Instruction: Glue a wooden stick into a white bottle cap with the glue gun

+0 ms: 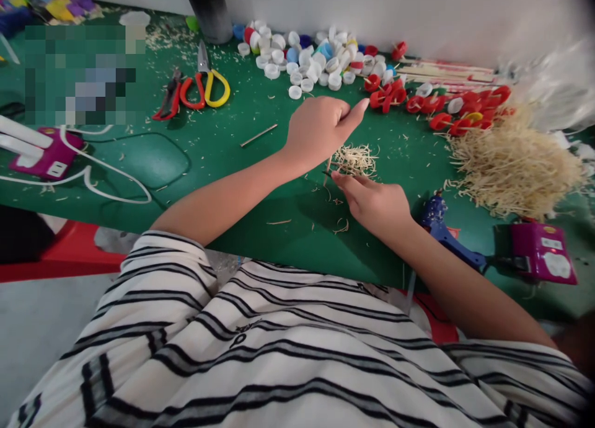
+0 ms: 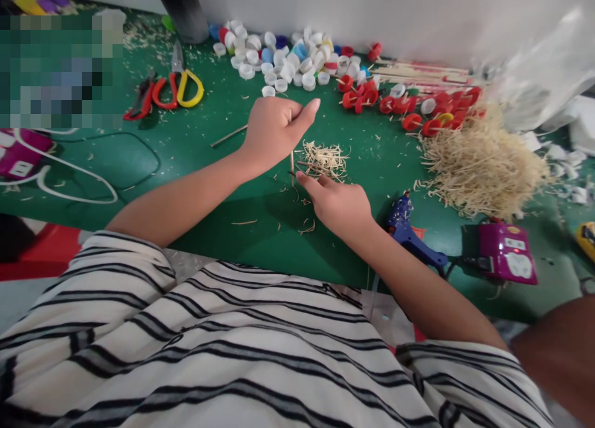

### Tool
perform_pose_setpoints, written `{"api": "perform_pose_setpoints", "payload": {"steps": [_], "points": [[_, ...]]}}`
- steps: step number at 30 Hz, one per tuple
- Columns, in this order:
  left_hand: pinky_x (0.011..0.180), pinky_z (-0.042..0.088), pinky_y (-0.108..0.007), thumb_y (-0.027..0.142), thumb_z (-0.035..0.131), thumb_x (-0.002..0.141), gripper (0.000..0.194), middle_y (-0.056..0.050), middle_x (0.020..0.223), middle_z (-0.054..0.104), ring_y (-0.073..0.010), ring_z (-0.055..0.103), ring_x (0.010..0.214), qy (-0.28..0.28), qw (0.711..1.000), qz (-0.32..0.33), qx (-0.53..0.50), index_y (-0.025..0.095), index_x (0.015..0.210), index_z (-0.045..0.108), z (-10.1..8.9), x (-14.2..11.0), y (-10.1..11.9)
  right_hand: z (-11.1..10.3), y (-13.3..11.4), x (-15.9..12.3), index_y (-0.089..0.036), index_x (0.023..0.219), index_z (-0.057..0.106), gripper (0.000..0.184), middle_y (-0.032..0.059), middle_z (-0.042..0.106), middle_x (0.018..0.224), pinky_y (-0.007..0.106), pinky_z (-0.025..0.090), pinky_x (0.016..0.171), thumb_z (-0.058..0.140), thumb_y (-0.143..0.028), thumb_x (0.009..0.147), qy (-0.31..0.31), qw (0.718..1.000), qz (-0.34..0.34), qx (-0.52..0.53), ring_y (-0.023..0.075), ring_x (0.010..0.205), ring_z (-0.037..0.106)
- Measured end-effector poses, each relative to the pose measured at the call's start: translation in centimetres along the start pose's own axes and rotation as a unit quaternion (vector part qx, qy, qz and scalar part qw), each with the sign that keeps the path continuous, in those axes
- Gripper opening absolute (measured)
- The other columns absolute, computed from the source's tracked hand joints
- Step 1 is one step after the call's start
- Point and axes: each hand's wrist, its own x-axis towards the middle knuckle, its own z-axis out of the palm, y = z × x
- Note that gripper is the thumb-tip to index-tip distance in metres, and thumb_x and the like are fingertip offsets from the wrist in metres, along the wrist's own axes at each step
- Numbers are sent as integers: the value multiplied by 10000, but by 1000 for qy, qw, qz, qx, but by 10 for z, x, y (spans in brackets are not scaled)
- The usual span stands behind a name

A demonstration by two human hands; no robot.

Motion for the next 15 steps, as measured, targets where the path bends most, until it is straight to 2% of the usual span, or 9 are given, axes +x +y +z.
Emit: {"api": "perform_pose_setpoints", "payload": {"steps": [3,6,9,11,15], "points": [[549,202,-425,811,292,1054,737,4,483,186,-169,231,513,2,1000,9,8,266,562,226,4,3,-8,3,0,-3,-315,1560,660,517,75,834,1182,347,162,585,407,-264,1112,1,1000,0,-4,147,688,600],[540,200,-420,803,256,1058,713,9,479,155,-187,246,523,8,1000,22,18,282,573,301,7,4,-16,2,0,-5,-325,1563,651,503,65,840,1169,350,153,588,411,-291,1122,-19,1000,-7,-7,148,675,607],[557,192,-418,758,290,1075,693,14,502,147,-181,235,525,13,999,21,32,277,579,257,7,2,-14,-2,-1,-7,-329,1577,634,505,68,840,1144,349,163,590,404,-309,1128,-49,999,-14,-7,157,684,620],[581,208,-415,670,376,1096,676,13,523,179,-170,237,531,8,999,8,41,267,584,196,6,1,-9,-7,-2,-8,-335,1587,624,514,65,838,1140,350,168,587,401,-298,1125,-65,998,-20,-9,164,692,628],[628,221,-404,401,490,1107,638,15,539,201,-156,245,545,-8,999,-29,43,259,573,170,4,0,6,-10,-2,-9,-331,1578,640,518,58,833,1078,355,157,581,429,-269,1109,-78,996,-28,-17,162,673,615]]}}
